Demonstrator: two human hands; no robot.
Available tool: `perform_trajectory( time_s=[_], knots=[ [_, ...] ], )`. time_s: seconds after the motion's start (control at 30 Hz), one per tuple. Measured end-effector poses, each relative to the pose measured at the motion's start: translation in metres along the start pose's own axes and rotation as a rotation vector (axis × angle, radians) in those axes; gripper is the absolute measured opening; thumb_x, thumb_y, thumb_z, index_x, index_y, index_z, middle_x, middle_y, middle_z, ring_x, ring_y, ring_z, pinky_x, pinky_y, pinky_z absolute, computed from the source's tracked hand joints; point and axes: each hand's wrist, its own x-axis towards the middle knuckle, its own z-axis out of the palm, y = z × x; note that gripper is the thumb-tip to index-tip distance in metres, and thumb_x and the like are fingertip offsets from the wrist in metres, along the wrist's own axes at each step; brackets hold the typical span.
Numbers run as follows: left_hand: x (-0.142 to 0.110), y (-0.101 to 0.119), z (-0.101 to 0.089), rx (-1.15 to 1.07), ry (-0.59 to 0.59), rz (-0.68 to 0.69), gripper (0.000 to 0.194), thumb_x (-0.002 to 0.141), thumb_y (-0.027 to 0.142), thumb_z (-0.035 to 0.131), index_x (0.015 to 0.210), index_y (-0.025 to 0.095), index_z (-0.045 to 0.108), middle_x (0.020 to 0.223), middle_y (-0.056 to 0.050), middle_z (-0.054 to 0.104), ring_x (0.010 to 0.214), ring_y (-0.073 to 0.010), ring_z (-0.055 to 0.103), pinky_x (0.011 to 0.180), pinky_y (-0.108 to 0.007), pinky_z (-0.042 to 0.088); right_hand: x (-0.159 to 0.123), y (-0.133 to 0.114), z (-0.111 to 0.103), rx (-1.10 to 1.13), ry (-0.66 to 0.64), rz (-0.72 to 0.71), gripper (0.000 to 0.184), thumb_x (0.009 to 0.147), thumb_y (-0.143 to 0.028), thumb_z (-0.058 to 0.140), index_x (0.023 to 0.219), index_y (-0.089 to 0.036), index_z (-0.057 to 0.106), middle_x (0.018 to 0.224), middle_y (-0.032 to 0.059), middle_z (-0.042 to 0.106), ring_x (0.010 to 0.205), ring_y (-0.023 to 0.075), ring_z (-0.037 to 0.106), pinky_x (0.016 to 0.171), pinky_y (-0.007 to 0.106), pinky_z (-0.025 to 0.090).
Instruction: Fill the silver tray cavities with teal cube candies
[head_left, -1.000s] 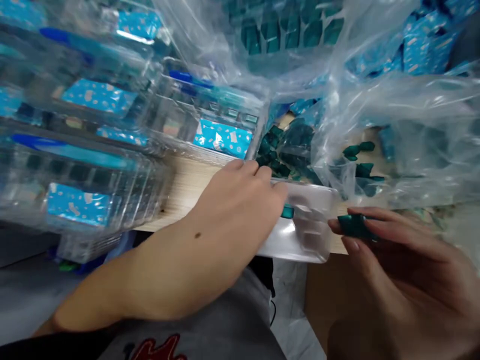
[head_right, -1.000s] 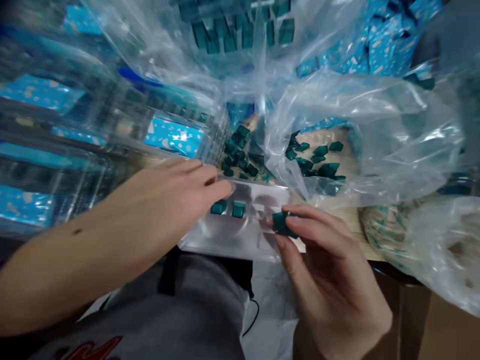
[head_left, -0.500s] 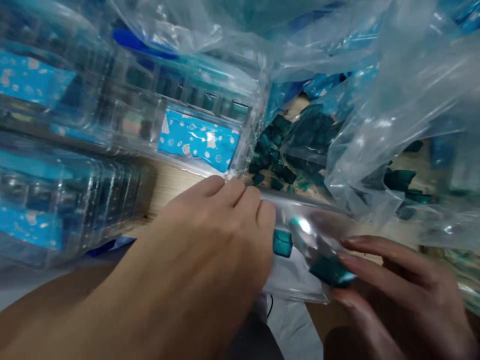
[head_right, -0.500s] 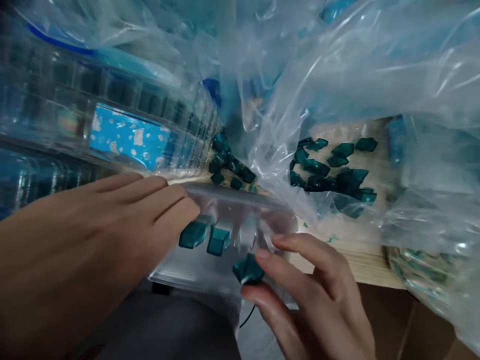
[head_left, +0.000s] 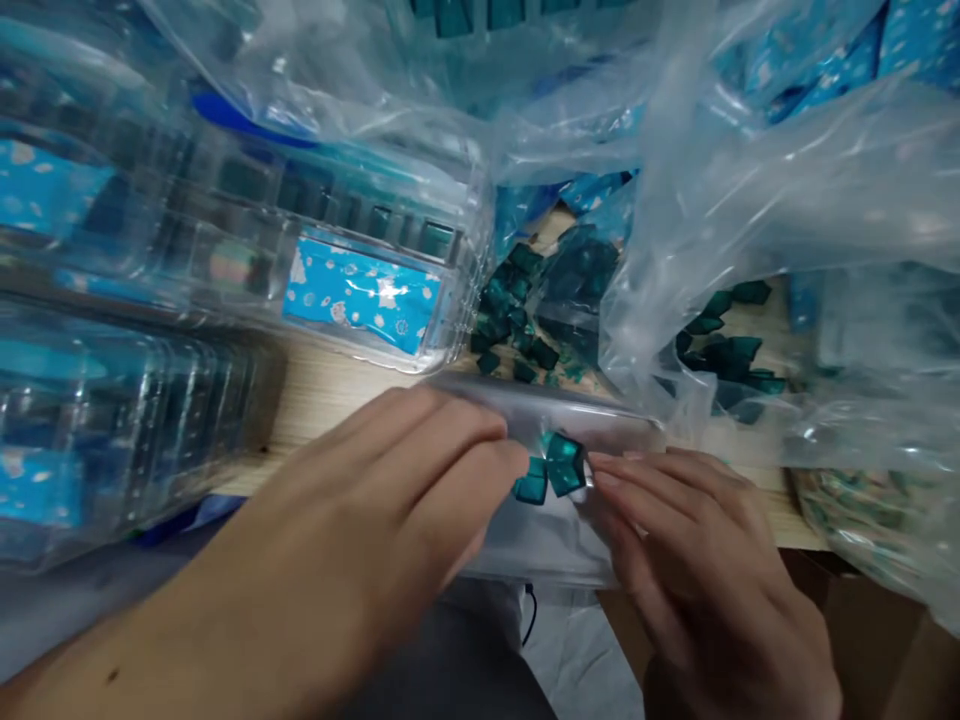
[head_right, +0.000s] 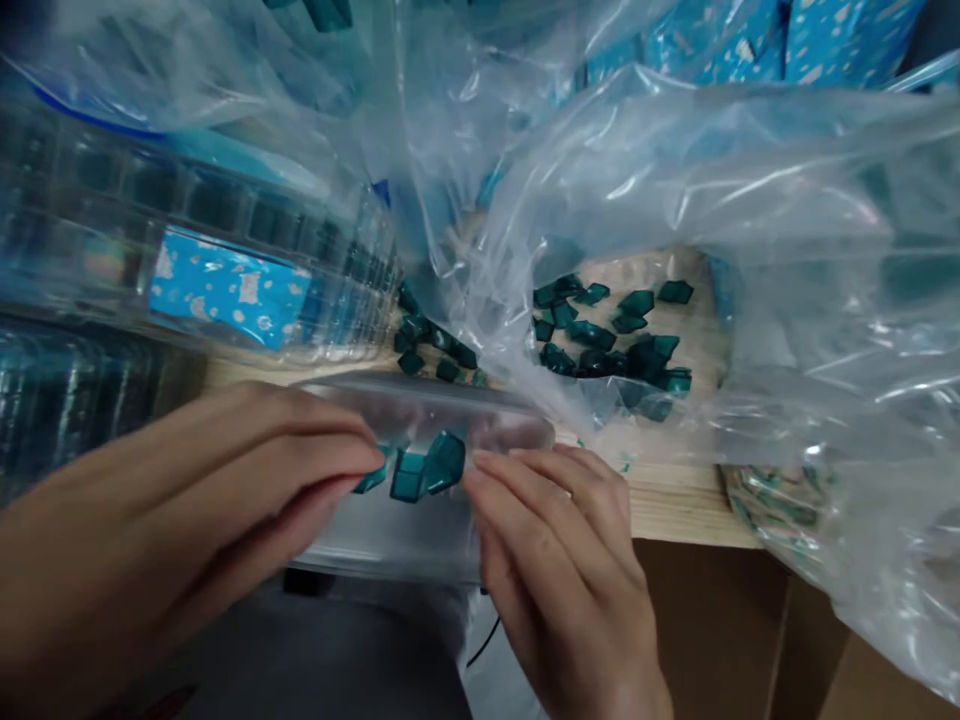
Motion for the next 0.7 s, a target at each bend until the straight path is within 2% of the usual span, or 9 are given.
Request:
perform_trajectory(
  time_s=[0.13, 0.23, 0.33, 0.43, 0.57, 0.7],
  knots=[
    [0.001, 0.001, 0.008, 0.045, -0.096, 0.083, 0.032, 0.096, 0.013, 0.036, 0.101, 0.024, 0.066, 0.094, -0.003, 0.073, 0.085, -0.0224, 0.068, 0.077, -0.037, 0.056, 0.008, -0.007, 0.004, 0.007, -0.017, 0.045, 0.033, 0.093, -0.016, 0.062, 0.124, -0.025, 0.058, 0.118, 0.0038, 0.072, 0.11, 0.0238, 0.062, 0.093, 0.041, 0.049],
    [-0.002, 0.001, 0.008, 0.067, -0.046, 0.074, 0.029, 0.097, 0.015, 0.037, 0.101, 0.022, 0.065, 0.093, -0.004, 0.072, 0.085, -0.0219, 0.068, 0.077, -0.036, 0.056, 0.017, -0.008, 0.003, 0.013, -0.076, 0.021, 0.034, 0.095, -0.017, 0.059, 0.127, -0.027, 0.057, 0.125, 0.0026, 0.068, 0.115, 0.0226, 0.06, 0.097, 0.04, 0.049],
    [-0.008, 0.0, 0.003, 0.03, 0.022, 0.058, 0.025, 0.098, 0.017, 0.039, 0.103, 0.021, 0.063, 0.093, -0.004, 0.072, 0.087, -0.0203, 0.067, 0.079, -0.033, 0.056, 0.019, -0.007, -0.003, 0.056, -0.052, 0.023, 0.034, 0.092, -0.015, 0.061, 0.124, -0.029, 0.059, 0.118, 0.0016, 0.069, 0.108, 0.022, 0.064, 0.092, 0.038, 0.053],
    [-0.017, -0.003, 0.0, -0.009, 0.052, 0.015, 0.023, 0.097, 0.016, 0.043, 0.107, 0.024, 0.062, 0.099, -0.002, 0.071, 0.093, -0.0194, 0.066, 0.084, -0.032, 0.055, 0.01, -0.009, -0.013, 0.104, -0.012, 0.073, 0.036, 0.092, -0.011, 0.059, 0.122, -0.03, 0.061, 0.113, 0.0022, 0.07, 0.1, 0.0219, 0.066, 0.084, 0.037, 0.057],
    [-0.023, -0.006, 0.001, -0.06, 0.068, -0.043, 0.026, 0.095, 0.015, 0.046, 0.11, 0.028, 0.063, 0.103, -0.001, 0.071, 0.097, -0.0201, 0.066, 0.09, -0.034, 0.054, -0.002, -0.012, -0.02, 0.066, -0.058, 0.154, 0.044, 0.094, -0.005, 0.047, 0.124, -0.034, 0.062, 0.116, 0.002, 0.071, 0.104, 0.0246, 0.067, 0.084, 0.042, 0.059],
    [-0.02, -0.007, 0.001, -0.058, 0.08, -0.028, 0.024, 0.096, 0.017, 0.045, 0.106, 0.027, 0.065, 0.1, -0.002, 0.072, 0.094, -0.0204, 0.067, 0.087, -0.034, 0.056, 0.0, -0.009, -0.018, 0.008, -0.116, 0.066, 0.047, 0.091, -0.008, 0.053, 0.129, -0.035, 0.06, 0.118, 0.0018, 0.072, 0.105, 0.0283, 0.067, 0.082, 0.046, 0.059]
  ],
)
